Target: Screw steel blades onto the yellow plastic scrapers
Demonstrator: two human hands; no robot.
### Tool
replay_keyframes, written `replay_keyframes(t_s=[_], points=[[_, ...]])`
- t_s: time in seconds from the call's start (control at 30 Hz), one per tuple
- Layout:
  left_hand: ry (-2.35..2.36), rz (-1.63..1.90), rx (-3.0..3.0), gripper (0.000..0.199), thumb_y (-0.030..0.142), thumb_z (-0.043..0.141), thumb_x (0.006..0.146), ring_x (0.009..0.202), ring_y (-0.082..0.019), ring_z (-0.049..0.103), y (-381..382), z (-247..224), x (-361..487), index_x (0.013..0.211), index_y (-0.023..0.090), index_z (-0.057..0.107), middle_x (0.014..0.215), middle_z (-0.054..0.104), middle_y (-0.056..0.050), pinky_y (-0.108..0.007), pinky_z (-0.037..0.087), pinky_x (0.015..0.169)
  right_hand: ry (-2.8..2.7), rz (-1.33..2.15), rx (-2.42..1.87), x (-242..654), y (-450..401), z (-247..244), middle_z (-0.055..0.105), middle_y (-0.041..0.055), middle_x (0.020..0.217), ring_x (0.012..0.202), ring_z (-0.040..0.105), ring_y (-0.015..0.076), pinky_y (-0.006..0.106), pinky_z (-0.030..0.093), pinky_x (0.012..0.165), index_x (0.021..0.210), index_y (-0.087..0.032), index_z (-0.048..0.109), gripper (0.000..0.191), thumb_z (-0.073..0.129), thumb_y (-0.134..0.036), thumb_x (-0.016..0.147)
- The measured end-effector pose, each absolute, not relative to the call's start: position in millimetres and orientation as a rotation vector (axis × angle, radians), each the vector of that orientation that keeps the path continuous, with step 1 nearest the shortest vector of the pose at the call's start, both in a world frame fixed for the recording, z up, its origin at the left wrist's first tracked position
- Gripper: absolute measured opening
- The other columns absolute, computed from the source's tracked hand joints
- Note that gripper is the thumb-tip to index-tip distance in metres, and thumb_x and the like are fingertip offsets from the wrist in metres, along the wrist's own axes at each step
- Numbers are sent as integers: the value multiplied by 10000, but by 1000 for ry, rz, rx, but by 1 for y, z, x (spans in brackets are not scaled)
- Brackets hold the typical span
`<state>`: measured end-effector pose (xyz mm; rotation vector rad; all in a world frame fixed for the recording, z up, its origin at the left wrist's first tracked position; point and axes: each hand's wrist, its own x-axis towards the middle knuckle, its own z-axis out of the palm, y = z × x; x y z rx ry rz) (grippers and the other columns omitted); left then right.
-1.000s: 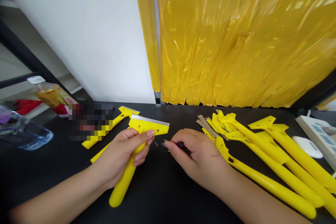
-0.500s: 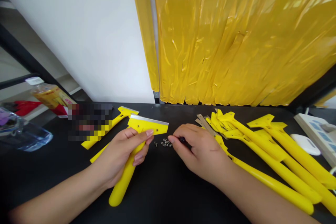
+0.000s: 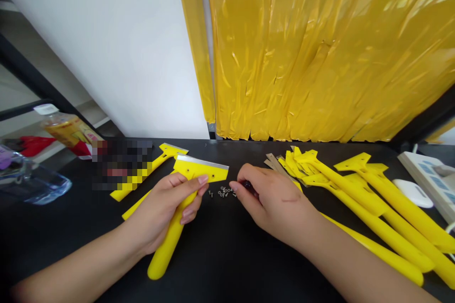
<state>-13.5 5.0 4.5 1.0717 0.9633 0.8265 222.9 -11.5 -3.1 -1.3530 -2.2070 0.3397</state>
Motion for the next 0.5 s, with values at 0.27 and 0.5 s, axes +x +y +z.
replay_keyframes(t_s=[0.27, 0.5], points=[[959, 833, 1062, 366, 477, 716, 928, 438, -78, 359, 4, 6, -13, 741, 195, 576, 476, 436, 77, -221, 305, 476, -2174, 408, -1349, 223, -14, -2, 608, -36, 760, 632, 550, 153, 304, 387, 610, 1006, -275, 574, 114, 501, -336, 1068], [945, 826, 1063, 341, 460, 714, 930, 455, -96, 401, 5, 4, -14, 743, 196, 606, 472, 464, 66, -232, 342, 513, -2054, 465, -1301, 227, -17, 4, 642, -19, 817, 725, 615, 181, 325, 442, 692, 1000, -282, 570, 85, 501, -274, 1050]])
